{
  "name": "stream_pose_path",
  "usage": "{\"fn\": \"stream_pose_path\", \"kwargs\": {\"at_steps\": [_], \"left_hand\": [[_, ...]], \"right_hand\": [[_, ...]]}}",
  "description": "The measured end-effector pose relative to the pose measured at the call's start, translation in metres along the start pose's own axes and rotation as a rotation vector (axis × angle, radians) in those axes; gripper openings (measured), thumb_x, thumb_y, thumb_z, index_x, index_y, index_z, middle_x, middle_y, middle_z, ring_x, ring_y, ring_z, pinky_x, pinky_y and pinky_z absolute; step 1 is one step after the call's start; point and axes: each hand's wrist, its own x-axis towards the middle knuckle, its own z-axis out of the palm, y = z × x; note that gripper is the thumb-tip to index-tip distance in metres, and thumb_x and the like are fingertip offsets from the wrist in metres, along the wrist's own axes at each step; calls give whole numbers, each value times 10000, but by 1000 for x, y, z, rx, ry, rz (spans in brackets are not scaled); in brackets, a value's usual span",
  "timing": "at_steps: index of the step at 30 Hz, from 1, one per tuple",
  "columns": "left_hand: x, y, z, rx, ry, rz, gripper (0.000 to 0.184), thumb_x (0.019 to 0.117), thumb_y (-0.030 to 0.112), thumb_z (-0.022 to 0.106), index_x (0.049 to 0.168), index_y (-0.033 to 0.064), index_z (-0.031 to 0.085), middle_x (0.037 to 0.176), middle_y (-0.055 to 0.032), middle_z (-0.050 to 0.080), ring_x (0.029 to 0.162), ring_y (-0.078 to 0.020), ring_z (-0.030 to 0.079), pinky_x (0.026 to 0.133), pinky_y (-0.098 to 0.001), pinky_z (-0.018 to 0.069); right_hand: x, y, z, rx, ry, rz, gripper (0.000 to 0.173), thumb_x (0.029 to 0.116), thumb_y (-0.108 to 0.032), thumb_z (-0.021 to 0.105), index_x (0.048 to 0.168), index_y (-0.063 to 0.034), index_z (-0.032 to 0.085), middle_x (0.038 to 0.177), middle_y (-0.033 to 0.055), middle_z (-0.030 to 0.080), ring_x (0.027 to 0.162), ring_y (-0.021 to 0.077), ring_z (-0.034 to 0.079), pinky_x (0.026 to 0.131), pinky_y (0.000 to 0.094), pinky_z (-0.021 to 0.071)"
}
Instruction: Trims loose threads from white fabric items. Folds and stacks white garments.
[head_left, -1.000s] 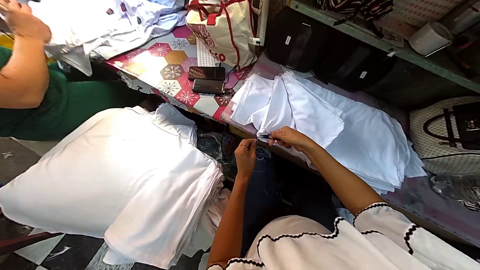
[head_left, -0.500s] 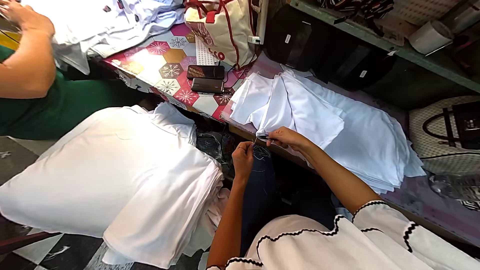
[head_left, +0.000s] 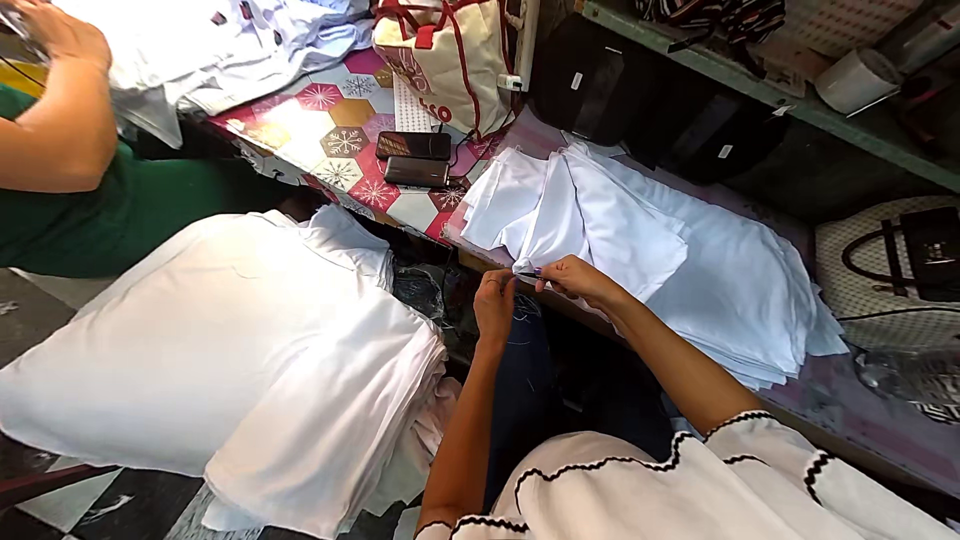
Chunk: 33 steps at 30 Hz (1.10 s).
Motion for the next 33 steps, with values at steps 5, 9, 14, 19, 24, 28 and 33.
{"fn": "stream_pose_path", "kwargs": {"at_steps": [5, 9, 14, 19, 24, 28, 33], "left_hand": [[-5, 2, -7, -72, 49, 41, 127, 934, 41, 667, 941, -54, 752, 858, -156, 739, 723, -148, 700, 727, -276, 577], [-8, 8, -8, -130, 57, 30, 120, 927, 34, 666, 935, -54, 745, 831, -135, 733, 698, -98, 678, 699, -233, 558], [-9, 7, -41, 179, -354, -208, 243, 997, 161, 622, 1024, -47, 743, 1008, -212, 736, 984, -332, 710, 945, -511, 531], [-18, 1, -70, 498, -653, -530, 475, 989, 417, 661, 1107, -39, 725, 1304, -270, 632, 1369, -488, 454, 1103, -757, 224], [-7, 30, -40, 352, -746, -413, 410, 1033, 365, 601, 1224, 16, 701, 1307, -229, 649, 1324, -410, 535, 1134, -707, 260], [-5, 33, -53, 366, -683, -392, 401, 1038, 361, 591, 1226, 27, 710, 1281, -213, 675, 1289, -399, 575, 1130, -699, 282], [-9, 28, -66, 443, -635, -396, 414, 1043, 357, 583, 1216, -1, 699, 1197, -252, 695, 1184, -435, 634, 1038, -672, 412]], "right_hand": [[-1, 0, 1, -24, 5, 29, 416, 1109, -288, 468, 880, -34, 705, 536, -90, 408, 421, -4, 315, 429, 177, 265], [9, -3, 11, -38, 8, 27, 418, 1109, -284, 467, 861, -33, 691, 552, -84, 422, 435, -2, 329, 441, 181, 281], [3, -2, 4, -54, 40, -6, 396, 1106, -258, 472, 894, -20, 708, 555, -81, 402, 443, 4, 313, 454, 188, 277], [-3, 4, -19, -168, 312, -322, 381, 1095, -257, 496, 944, -5, 738, 616, -8, 494, 547, 79, 419, 574, 284, 399], [33, 12, 8, -364, 339, -329, 257, 926, -227, 774, 1071, -16, 749, 944, 182, 727, 870, 349, 689, 809, 601, 531], [-16, 9, -71, -282, 628, -410, 242, 948, -71, 672, 1146, 67, 693, 1001, 241, 706, 861, 316, 669, 826, 503, 537], [-153, 72, -194, -51, 1248, -235, 330, 982, -219, 662, 1208, 21, 647, 985, 131, 646, 741, 139, 536, 685, 354, 480]]}}
